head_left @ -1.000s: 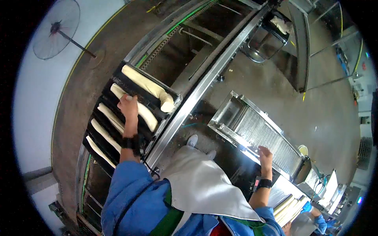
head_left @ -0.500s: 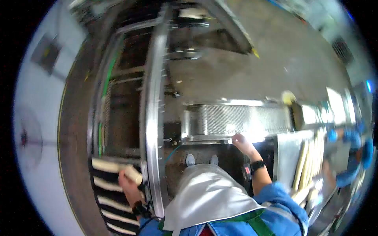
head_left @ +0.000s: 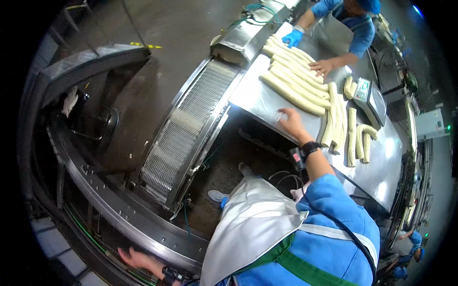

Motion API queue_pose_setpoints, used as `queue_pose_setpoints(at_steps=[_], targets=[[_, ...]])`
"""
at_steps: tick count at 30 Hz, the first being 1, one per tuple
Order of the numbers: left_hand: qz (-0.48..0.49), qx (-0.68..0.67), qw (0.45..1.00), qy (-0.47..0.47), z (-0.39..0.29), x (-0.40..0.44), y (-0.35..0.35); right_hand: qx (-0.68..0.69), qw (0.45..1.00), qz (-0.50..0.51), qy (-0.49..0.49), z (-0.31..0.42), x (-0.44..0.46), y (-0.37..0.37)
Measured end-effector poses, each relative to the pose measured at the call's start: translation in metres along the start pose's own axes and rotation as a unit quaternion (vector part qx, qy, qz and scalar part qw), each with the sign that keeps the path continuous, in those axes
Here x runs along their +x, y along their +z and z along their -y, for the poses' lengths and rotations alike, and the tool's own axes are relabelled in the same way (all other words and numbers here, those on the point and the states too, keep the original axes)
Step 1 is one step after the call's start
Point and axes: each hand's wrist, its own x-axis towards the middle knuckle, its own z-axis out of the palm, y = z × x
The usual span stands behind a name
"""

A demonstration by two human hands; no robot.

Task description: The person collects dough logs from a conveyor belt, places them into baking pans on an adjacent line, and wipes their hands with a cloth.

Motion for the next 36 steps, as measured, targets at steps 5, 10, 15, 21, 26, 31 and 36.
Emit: queue_pose_setpoints(at_steps=[5,10,15,21,26,31,36], targets=[[0.289,-0.131,0.947,0.043,-0.093,-0.091,0.167,-0.167,0.978,-0.104,0.061,-0.074,0.043,-0.065],[0.618,-0.159,0.758,-0.138,-0.154,-0.249,0.290,-0.250,0.948,-0.075,0.181,-0.133,0.071,-0.076],[0.785,-0.083,0.577,-0.211,-0.200,-0.383,0.335,-0.280,0.945,0.016,0.167,-0.120,0.066,-0.071],[0.779,-0.083,0.515,-0.347,-0.229,-0.462,0.357,-0.182,0.982,-0.057,-0.006,-0.118,0.007,-0.099],[0.766,-0.131,0.526,-0.345,-0.226,-0.466,0.355,-0.219,0.938,-0.229,0.144,-0.211,-0.083,-0.049],[0.781,-0.156,0.490,-0.355,-0.213,-0.465,0.353,0.125,0.915,0.014,0.383,-0.205,-0.069,-0.071],[0.798,-0.218,0.444,-0.343,-0.224,-0.415,0.332,0.374,0.920,-0.019,0.120,-0.204,-0.038,-0.154]])
